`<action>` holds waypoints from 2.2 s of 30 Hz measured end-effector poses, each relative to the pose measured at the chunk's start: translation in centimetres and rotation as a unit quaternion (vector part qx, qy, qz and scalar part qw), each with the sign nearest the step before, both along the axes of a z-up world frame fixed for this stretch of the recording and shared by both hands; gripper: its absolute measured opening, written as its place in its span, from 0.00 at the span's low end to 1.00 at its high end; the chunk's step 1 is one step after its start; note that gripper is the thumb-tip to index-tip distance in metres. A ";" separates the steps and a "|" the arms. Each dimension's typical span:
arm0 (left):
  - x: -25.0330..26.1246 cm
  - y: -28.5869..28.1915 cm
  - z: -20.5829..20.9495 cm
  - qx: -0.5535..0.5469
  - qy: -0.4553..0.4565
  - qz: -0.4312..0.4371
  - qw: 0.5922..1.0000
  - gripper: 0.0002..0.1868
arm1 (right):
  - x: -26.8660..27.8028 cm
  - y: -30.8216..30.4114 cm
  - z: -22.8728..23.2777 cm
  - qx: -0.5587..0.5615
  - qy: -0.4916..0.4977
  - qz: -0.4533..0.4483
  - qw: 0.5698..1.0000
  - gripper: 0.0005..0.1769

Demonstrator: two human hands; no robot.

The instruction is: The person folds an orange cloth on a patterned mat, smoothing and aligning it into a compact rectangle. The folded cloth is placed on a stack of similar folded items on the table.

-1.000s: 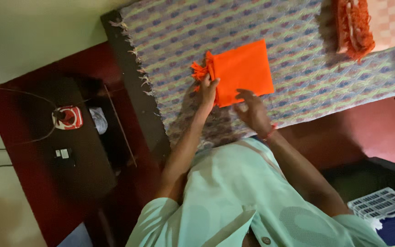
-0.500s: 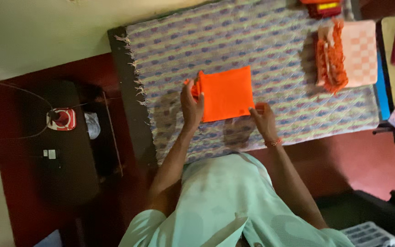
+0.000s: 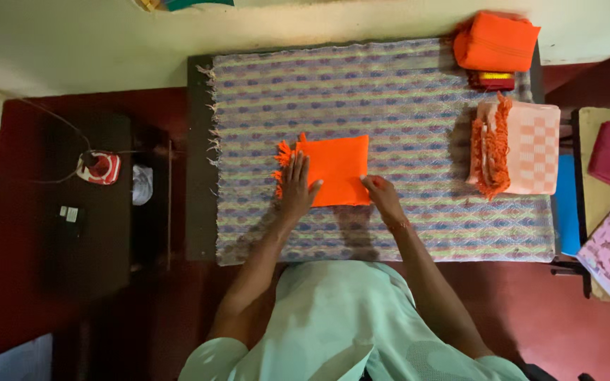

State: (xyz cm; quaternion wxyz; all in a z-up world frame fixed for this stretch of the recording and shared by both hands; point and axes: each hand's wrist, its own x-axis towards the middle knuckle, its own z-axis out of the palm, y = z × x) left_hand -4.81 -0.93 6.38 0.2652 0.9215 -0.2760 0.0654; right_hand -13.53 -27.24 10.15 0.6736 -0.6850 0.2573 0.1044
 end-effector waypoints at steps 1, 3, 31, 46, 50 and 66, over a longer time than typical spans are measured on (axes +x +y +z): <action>-0.1 -0.2 -0.1 -0.015 -0.009 -0.002 1.000 0.41 | 0.6 -0.1 0.4 0.012 -0.013 0.012 1.000 0.26; -0.5 -0.3 -0.1 -0.034 -0.033 0.002 0.999 0.41 | 2.3 -0.5 1.1 0.182 0.011 0.018 0.983 0.23; -2.3 0.3 4.5 0.051 -0.009 -0.110 0.993 0.34 | -3.0 -1.4 0.9 0.311 0.011 -0.175 0.934 0.22; -0.6 1.1 3.1 0.024 0.035 -0.159 0.986 0.34 | -15.1 0.6 9.4 0.093 -0.014 -0.343 0.935 0.25; -0.5 0.7 3.2 0.039 0.030 -0.167 0.985 0.33 | -18.1 -3.0 15.3 -0.473 -0.240 -0.087 0.843 0.30; -1.3 -1.1 3.6 0.082 0.024 -0.110 0.990 0.29 | -9.1 -30.1 6.2 0.078 -0.422 -0.529 0.733 0.02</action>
